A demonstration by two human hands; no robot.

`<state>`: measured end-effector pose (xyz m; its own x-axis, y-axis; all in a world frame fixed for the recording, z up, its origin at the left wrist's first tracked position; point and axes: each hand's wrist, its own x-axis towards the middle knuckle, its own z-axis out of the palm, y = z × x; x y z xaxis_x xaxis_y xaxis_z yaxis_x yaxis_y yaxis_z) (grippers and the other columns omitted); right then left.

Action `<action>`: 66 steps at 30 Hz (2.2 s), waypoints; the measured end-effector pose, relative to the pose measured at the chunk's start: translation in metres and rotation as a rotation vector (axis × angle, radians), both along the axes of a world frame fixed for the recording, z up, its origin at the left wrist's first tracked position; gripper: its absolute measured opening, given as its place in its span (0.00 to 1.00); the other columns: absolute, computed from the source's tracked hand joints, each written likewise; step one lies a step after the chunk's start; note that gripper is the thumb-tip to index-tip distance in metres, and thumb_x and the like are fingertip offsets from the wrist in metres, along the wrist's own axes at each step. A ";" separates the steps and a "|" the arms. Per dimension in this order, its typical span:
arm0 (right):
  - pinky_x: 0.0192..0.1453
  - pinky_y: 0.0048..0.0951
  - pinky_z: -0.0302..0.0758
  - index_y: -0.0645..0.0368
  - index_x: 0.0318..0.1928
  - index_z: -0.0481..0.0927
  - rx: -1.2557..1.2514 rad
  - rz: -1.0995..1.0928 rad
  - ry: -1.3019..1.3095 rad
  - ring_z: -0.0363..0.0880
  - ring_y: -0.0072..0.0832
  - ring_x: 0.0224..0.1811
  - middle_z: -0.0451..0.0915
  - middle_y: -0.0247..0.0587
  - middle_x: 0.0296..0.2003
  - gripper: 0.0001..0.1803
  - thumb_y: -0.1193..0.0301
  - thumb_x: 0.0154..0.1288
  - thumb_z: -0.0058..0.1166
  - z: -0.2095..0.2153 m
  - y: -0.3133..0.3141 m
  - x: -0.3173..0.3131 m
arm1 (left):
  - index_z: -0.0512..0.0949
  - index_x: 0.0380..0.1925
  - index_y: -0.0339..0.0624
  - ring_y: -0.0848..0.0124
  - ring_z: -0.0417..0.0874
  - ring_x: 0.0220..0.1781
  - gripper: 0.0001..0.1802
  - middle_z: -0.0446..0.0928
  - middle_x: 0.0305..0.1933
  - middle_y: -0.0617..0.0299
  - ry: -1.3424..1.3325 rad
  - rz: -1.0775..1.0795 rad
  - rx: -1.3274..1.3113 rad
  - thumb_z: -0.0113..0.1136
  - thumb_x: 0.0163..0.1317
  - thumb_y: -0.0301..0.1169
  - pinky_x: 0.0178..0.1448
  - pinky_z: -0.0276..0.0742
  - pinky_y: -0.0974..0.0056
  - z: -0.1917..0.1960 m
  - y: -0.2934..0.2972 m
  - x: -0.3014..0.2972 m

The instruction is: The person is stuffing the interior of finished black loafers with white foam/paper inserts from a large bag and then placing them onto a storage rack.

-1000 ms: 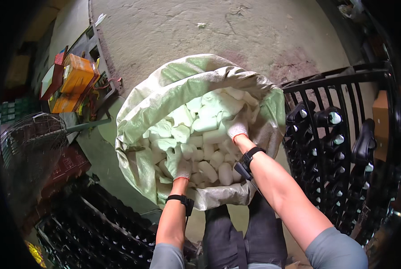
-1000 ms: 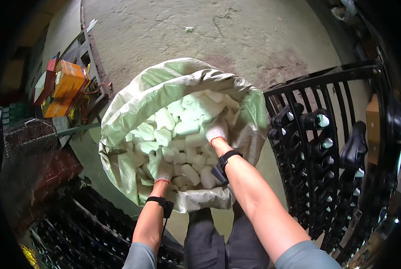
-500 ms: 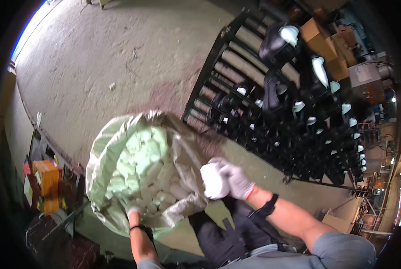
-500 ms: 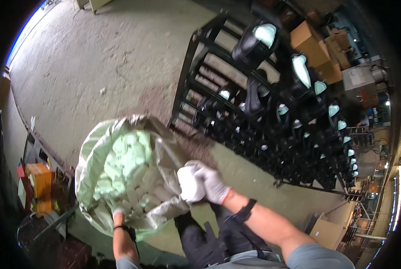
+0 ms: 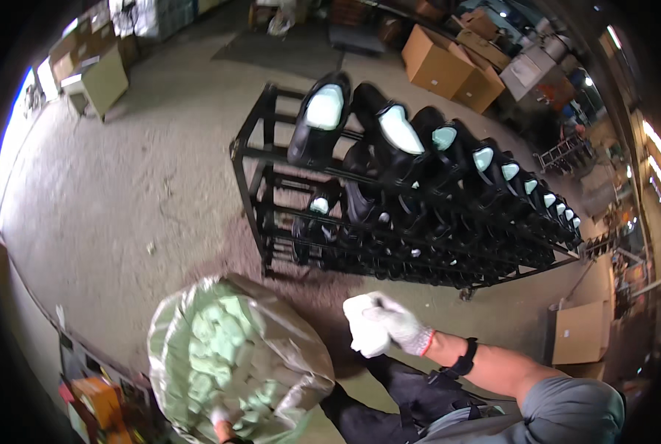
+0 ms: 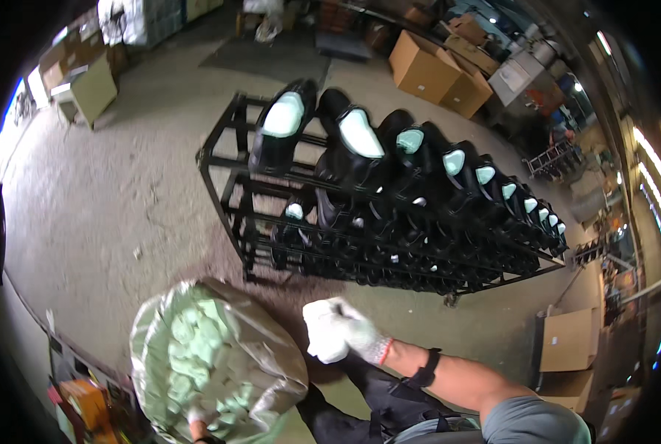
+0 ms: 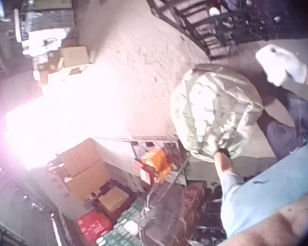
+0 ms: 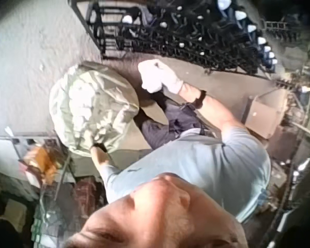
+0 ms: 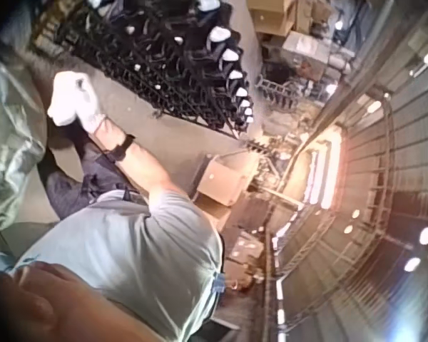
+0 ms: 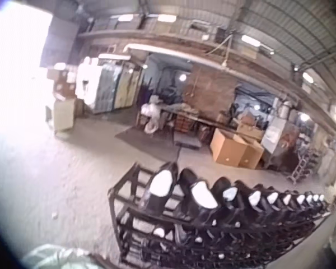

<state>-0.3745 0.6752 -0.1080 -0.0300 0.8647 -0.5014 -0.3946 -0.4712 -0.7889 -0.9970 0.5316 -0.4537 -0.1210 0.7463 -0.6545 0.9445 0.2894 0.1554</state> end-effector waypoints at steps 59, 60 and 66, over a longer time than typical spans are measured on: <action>0.45 0.49 0.88 0.50 0.36 0.89 0.559 -0.376 -1.819 0.84 0.48 0.47 0.82 0.42 0.42 0.09 0.60 0.65 0.71 0.272 0.103 0.351 | 0.75 0.70 0.36 0.50 0.79 0.79 0.45 0.73 0.81 0.46 -1.977 0.252 -0.469 0.84 0.57 0.43 0.75 0.84 0.48 0.624 0.173 0.721; 0.47 0.50 0.86 0.53 0.36 0.88 0.570 -0.363 -1.858 0.84 0.48 0.45 0.81 0.42 0.40 0.08 0.63 0.67 0.70 0.266 0.105 0.357 | 0.75 0.70 0.36 0.50 0.79 0.79 0.45 0.73 0.81 0.46 -1.976 0.255 -0.465 0.84 0.57 0.43 0.75 0.84 0.48 0.625 0.174 0.718; 0.48 0.48 0.85 0.56 0.36 0.88 0.587 -0.464 -1.752 0.83 0.49 0.46 0.82 0.45 0.42 0.10 0.63 0.68 0.72 0.262 0.103 0.344 | 0.72 0.74 0.40 0.58 0.86 0.68 0.41 0.81 0.72 0.50 -1.731 0.269 -0.189 0.79 0.62 0.37 0.69 0.87 0.50 0.624 0.182 0.712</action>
